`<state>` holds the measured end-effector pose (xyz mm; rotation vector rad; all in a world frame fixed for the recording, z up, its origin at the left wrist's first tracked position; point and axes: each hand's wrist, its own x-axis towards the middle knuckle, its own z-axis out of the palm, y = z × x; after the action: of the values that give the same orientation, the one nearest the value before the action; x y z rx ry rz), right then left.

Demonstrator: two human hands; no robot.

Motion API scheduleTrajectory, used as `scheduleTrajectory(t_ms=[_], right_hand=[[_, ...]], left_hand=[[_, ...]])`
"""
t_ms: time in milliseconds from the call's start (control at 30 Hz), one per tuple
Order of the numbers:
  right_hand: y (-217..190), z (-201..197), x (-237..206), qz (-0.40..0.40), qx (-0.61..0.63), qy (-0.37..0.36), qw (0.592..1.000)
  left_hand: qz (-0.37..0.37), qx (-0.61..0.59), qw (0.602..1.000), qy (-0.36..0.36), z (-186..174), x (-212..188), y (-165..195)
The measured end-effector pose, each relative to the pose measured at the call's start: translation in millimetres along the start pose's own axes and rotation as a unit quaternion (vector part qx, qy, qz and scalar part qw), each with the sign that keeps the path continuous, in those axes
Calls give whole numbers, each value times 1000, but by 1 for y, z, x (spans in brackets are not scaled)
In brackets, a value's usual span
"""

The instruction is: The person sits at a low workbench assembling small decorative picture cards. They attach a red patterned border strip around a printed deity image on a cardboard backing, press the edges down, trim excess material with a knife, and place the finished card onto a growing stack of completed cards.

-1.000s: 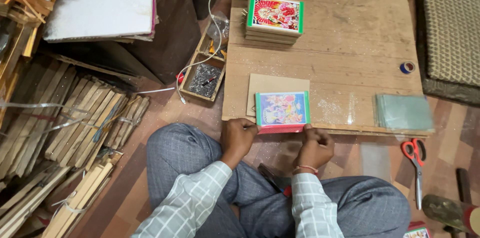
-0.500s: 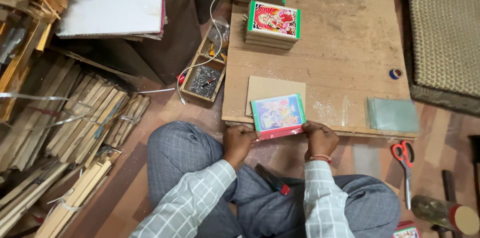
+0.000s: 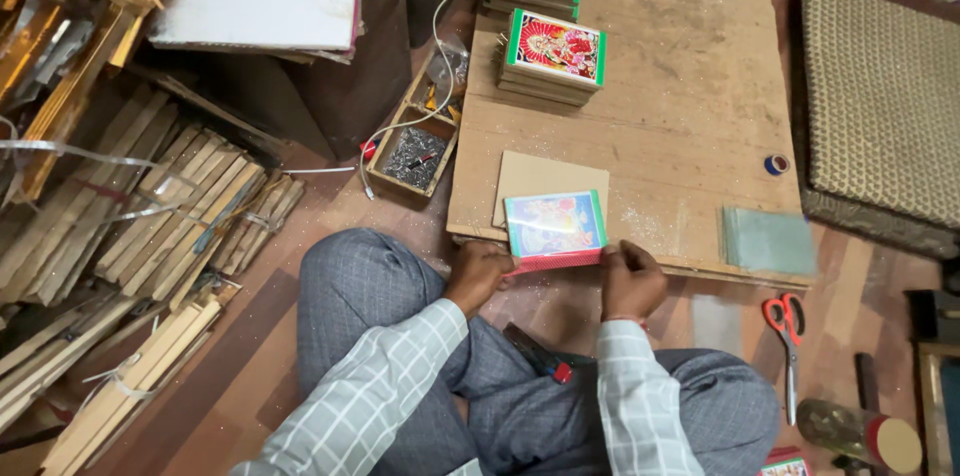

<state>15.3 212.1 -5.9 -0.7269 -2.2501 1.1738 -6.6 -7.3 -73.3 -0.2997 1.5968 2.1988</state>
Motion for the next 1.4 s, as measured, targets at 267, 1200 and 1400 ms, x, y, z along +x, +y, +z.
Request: scheduleTrajectory(t_ms=[267, 1200, 1400], right_hand=[[-57, -4, -81, -430, -215, -250, 841], [2, 10, -58, 190, 398, -1, 897], [-22, 41, -93, 421, 431, -94, 793]], left_hand=[[-4, 19, 1000, 17, -2, 0, 2], [-22, -78, 997, 6, 4, -10, -6], [-44, -68, 995, 58, 25, -34, -4]])
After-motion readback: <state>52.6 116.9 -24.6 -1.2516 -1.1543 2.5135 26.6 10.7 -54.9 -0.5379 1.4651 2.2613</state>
